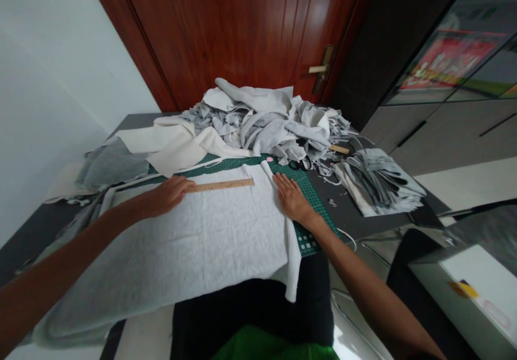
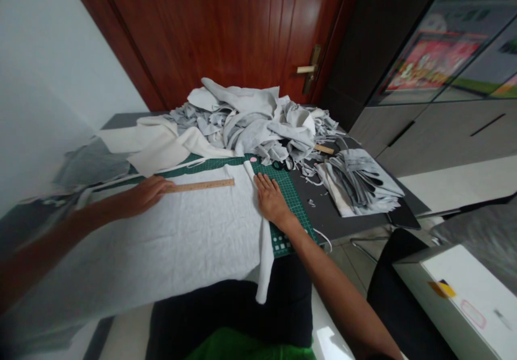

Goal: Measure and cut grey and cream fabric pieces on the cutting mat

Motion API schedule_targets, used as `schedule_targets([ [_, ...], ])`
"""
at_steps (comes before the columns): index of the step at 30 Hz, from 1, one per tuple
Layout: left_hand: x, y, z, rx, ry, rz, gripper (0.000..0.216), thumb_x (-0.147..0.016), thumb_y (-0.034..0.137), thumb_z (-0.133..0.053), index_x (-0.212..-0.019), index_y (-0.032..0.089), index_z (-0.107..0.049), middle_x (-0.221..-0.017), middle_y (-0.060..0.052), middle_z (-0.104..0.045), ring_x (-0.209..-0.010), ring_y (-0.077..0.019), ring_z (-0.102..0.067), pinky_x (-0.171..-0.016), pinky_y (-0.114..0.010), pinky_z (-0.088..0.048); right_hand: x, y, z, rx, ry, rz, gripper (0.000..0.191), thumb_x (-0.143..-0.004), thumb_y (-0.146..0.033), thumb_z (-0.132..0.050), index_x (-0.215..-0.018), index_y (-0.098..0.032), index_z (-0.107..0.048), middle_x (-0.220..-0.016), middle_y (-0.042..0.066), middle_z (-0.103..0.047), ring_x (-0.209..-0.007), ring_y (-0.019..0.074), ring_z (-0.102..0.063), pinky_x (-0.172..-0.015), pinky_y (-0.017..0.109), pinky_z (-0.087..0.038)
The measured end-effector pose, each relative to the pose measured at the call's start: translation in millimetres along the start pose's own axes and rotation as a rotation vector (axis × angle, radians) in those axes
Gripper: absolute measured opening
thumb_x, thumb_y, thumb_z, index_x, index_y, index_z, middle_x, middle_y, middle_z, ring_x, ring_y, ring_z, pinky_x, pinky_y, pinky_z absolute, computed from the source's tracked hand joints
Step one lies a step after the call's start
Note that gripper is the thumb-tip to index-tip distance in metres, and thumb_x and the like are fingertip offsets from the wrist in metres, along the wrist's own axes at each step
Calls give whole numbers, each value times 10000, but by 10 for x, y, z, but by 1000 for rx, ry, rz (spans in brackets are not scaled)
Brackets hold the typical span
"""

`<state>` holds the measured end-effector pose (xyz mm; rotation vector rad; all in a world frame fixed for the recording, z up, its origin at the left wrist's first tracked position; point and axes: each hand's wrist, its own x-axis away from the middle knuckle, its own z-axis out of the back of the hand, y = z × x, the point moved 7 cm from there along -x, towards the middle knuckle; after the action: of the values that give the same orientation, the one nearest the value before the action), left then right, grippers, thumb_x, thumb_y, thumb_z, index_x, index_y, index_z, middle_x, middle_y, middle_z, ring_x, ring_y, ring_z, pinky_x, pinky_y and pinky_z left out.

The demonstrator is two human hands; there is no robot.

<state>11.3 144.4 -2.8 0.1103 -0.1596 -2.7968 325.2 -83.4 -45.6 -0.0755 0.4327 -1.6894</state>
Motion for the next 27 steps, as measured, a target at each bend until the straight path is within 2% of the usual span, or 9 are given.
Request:
schedule_targets([
  [3, -56, 36, -2, -6, 15, 38, 452, -937, 184, -436, -1338, 149, -641, -1275, -164, -642, -1207, -293, -568, -1134, -458, -474, 1, -4, 0, -12, 13, 1, 622, -1055, -116, -330, -1669, -94, -429, -1753, 167, -386, -1645, 285, -344, -1342, 529, -272],
  [6, -45, -24, 17, 28, 83, 86, 516, -850, 188, -482, -1334, 166, -659, -1329, -155, -642, -1276, -308, -546, -1196, -497, -436, 12, 2, 21, -28, 49, 3, 609, -1051, -118, -348, -1651, -107, -455, -1733, 170, -434, -1629, 288, -378, -1330, 532, -299],
  [10, 15, -116, 60, 51, 189, 109, 384, -847, 256, -460, -1171, 204, -659, -1261, -142, -683, -1230, -311, -567, -1161, -506, -456, -26, -71, 181, -50, 136, 7, 554, -1063, -229, -445, -1597, -96, -512, -1632, 223, -549, -1515, 342, -508, -1259, 546, -410],
  [13, 14, -141, 97, 43, 228, 113, 224, -836, 280, -463, -1006, 235, -603, -1164, -130, -704, -1163, -313, -590, -1126, -518, -459, -212, -301, 320, -16, 175, 86, 540, -1041, -280, -548, -1554, -111, -566, -1617, 220, -542, -1468, 359, -522, -1237, 534, -435],
  [16, 15, -120, 128, 54, 250, 119, 150, -809, 291, -470, -924, 245, -555, -1077, -123, -702, -1091, -317, -605, -1074, -513, -480, -516, -644, 251, 18, 89, 270, 501, -1061, -193, -509, -1556, -180, -583, -1710, 129, -469, -1586, 288, -407, -1309, 477, -346],
  [18, 45, -104, 134, 67, 256, 140, 108, -804, 292, -459, -885, 251, -518, -978, -102, -685, -990, -302, -611, -990, -481, -516, -714, -753, 98, 12, 1, 276, 490, -1093, -188, -474, -1574, -149, -562, -1731, 143, -448, -1617, 258, -380, -1329, 453, -316],
  [22, 131, -121, 105, 100, 244, 194, 43, -830, 281, -411, -833, 260, -448, -799, -35, -619, -771, -243, -580, -774, -378, -527, -880, -684, -110, -8, 4, 170, 523, -1132, -271, -443, -1582, -17, -515, -1710, 278, -421, -1608, 354, -402, -1317, 558, -309],
  [24, 151, -135, 86, 115, 241, 194, 54, -845, 271, -393, -819, 258, -439, -773, -26, -603, -746, -229, -573, -749, -358, -517, -855, -580, -124, -30, 28, 159, 543, -1128, -275, -450, -1584, 16, -500, -1696, 299, -430, -1606, 363, -405, -1320, 545, -308],
  [27, 113, -83, 70, 135, 246, 162, 94, -866, 251, -375, -804, 254, -444, -791, -33, -602, -773, -226, -580, -794, -361, -517, -800, -377, -49, -73, 82, 159, 536, -1122, -248, -436, -1583, 18, -504, -1683, 284, -462, -1607, 340, -407, -1333, 515, -295],
])
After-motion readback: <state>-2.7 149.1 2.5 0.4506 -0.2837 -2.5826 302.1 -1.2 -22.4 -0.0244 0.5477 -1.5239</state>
